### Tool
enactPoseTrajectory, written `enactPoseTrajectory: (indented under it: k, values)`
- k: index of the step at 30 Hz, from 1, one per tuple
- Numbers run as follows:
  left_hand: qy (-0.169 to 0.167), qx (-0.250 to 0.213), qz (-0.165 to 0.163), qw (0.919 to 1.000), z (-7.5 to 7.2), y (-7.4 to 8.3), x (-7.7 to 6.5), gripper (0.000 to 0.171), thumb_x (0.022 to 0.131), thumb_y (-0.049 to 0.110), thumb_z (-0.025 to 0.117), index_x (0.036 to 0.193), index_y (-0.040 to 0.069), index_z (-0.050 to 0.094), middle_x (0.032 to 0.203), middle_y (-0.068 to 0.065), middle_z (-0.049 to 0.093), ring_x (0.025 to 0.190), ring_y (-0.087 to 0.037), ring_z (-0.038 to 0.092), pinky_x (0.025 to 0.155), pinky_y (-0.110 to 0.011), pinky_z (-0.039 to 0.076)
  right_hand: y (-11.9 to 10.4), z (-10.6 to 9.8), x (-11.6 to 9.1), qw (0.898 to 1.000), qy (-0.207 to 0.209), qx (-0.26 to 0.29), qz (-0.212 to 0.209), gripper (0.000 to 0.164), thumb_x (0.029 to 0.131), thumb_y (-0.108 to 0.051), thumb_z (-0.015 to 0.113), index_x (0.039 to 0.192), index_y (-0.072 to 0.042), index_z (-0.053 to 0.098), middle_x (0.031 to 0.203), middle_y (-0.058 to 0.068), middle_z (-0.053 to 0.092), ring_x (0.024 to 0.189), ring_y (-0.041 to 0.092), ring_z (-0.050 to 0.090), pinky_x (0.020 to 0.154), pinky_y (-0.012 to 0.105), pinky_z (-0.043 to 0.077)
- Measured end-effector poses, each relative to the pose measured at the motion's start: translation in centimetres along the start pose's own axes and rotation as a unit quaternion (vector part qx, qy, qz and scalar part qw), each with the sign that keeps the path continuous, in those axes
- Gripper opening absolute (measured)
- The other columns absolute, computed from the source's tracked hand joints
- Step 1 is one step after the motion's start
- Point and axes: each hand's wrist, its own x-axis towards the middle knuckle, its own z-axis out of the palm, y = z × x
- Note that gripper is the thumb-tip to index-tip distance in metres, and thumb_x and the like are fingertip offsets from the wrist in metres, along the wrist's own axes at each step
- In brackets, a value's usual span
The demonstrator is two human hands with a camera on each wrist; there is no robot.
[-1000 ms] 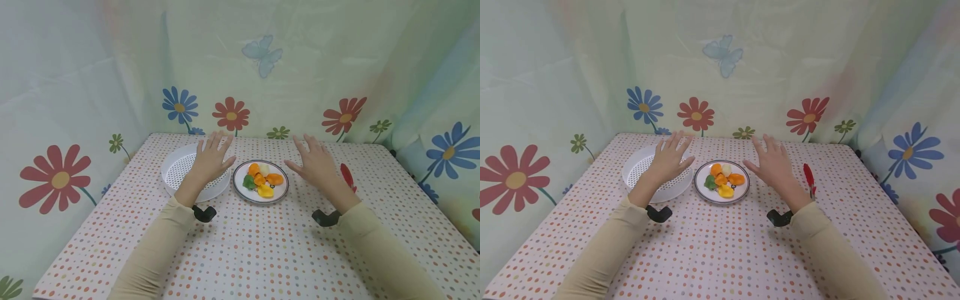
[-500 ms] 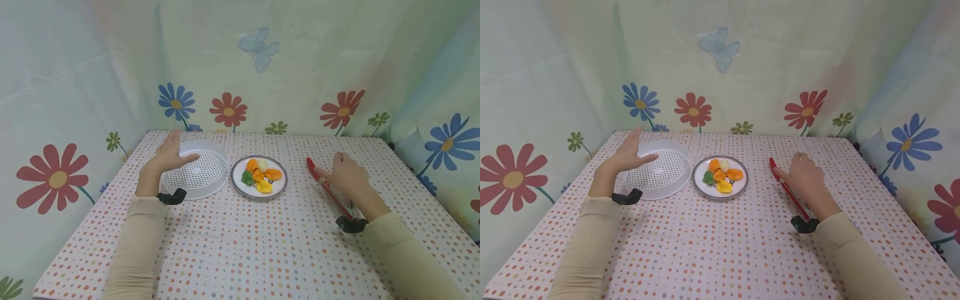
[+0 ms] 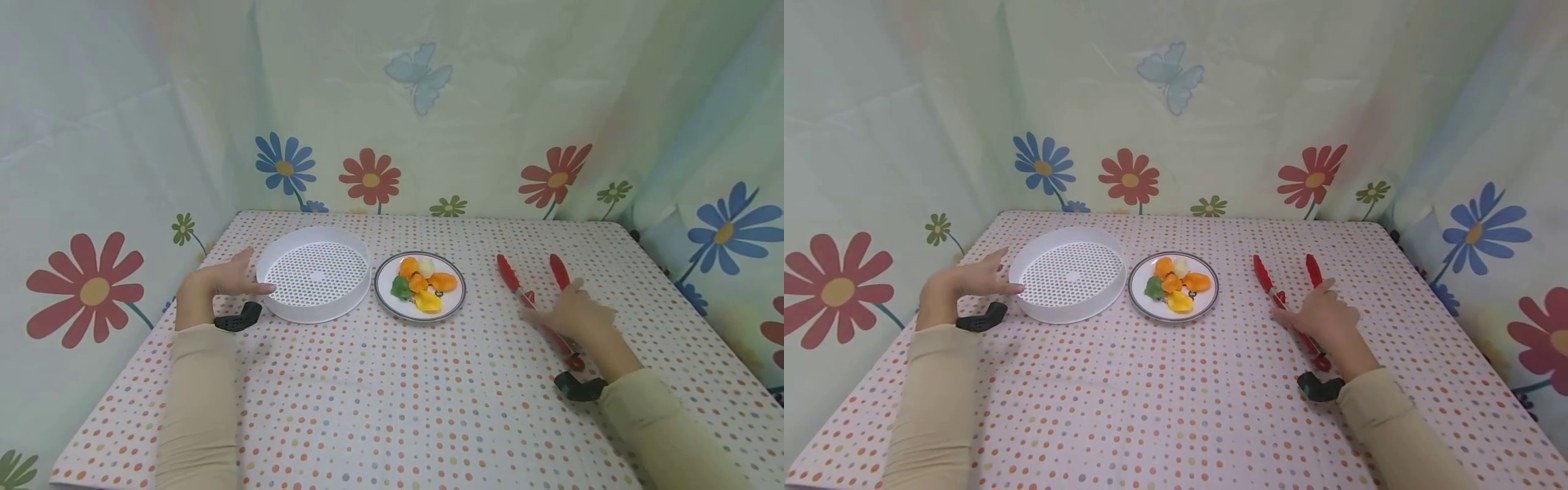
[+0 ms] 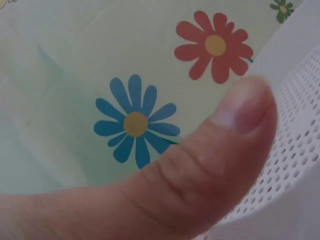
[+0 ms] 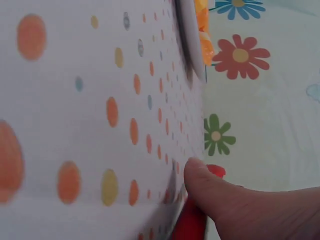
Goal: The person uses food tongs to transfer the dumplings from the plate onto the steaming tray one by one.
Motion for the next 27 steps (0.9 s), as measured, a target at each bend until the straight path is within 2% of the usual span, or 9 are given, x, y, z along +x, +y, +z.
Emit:
enactPoseTrajectory:
  k: [5, 10, 12, 15, 19, 23, 27]
  values:
    - [-0.068, -0.052, 0.004, 0.9964, 0.1, -0.9, -0.3, 0.126, 0.078, 0.047, 0.074, 0.147, 0.000, -0.021, 0.154, -0.034, 0.005, 0.141, -0.050, 0.009, 0.110, -0.066, 0.016, -0.2, 0.7, 0.6, 1.000, 0.015, 0.017, 0.003, 0.124, 0.079, -0.059, 0.063, 0.138, 0.024, -0.007, 0.126, 0.048, 0.037, 0.107, 0.055, 0.047, 0.094, 0.069, 0.036]
    - [-0.088, -0.065, 0.025, 0.9936, 0.2, -1.2, -0.1, 0.126, 0.077, 0.044, 0.076, 0.148, 0.005, -0.021, 0.155, -0.031, 0.006, 0.142, -0.049, 0.013, 0.109, -0.065, 0.022, 0.3, 0.1, 1.0, 0.999, 0.020, 0.033, -0.007, 0.125, 0.078, -0.057, 0.065, 0.139, 0.023, -0.010, 0.130, 0.048, 0.033, 0.107, 0.056, 0.048, 0.090, 0.067, 0.041]
    - [-0.089, -0.069, 0.027, 0.9933, 0.3, -1.1, 0.1, 0.126, 0.077, 0.041, 0.077, 0.148, 0.006, -0.020, 0.155, -0.031, 0.003, 0.142, -0.049, 0.010, 0.110, -0.063, 0.023, 0.6, -0.4, 1.1, 0.998, 0.032, 0.047, -0.023, 0.123, 0.078, -0.056, 0.066, 0.139, 0.023, -0.007, 0.132, 0.049, 0.029, 0.111, 0.058, 0.045, 0.088, 0.065, 0.043]
    - [-0.084, -0.069, 0.025, 0.9937, 0.4, -1.0, 0.3, 0.129, 0.075, 0.038, 0.079, 0.148, 0.003, -0.021, 0.155, -0.032, 0.000, 0.142, -0.050, 0.005, 0.111, -0.062, 0.021, 0.6, -1.1, 1.5, 0.994, 0.059, 0.073, -0.057, 0.115, 0.078, -0.052, 0.068, 0.139, 0.024, 0.008, 0.131, 0.048, 0.031, 0.114, 0.058, 0.043, 0.087, 0.063, 0.046]
    - [-0.072, -0.069, 0.019, 0.9949, 0.5, -0.8, 0.7, 0.131, 0.073, 0.038, 0.081, 0.147, 0.003, -0.022, 0.155, -0.032, -0.003, 0.142, -0.051, 0.001, 0.111, -0.066, 0.013, 0.0, -1.9, 2.5, 0.983, 0.093, 0.125, -0.095, 0.096, 0.077, -0.049, 0.072, 0.132, 0.019, 0.032, 0.120, 0.039, 0.045, 0.105, 0.052, 0.048, 0.082, 0.058, 0.049]
    - [-0.066, -0.068, 0.013, 0.9955, 0.6, -0.7, 1.0, 0.133, 0.072, 0.041, 0.081, 0.147, 0.006, -0.024, 0.155, -0.031, -0.005, 0.142, -0.051, 0.001, 0.110, -0.068, 0.010, -1.4, -2.7, 3.5, 0.972, 0.107, 0.170, -0.118, 0.090, 0.076, -0.051, 0.072, 0.130, 0.011, 0.036, 0.115, 0.031, 0.050, 0.097, 0.042, 0.048, 0.073, 0.051, 0.049]
    - [-0.063, -0.067, 0.020, 0.9956, 0.5, -0.7, 0.7, 0.134, 0.072, 0.041, 0.081, 0.147, 0.007, -0.024, 0.156, -0.030, -0.004, 0.142, -0.051, 0.003, 0.111, -0.067, 0.011, -2.8, -3.0, 4.2, 0.962, 0.119, 0.202, -0.137, 0.095, 0.075, -0.053, 0.073, 0.137, 0.007, 0.033, 0.123, 0.030, 0.048, 0.102, 0.040, 0.046, 0.078, 0.053, 0.048]
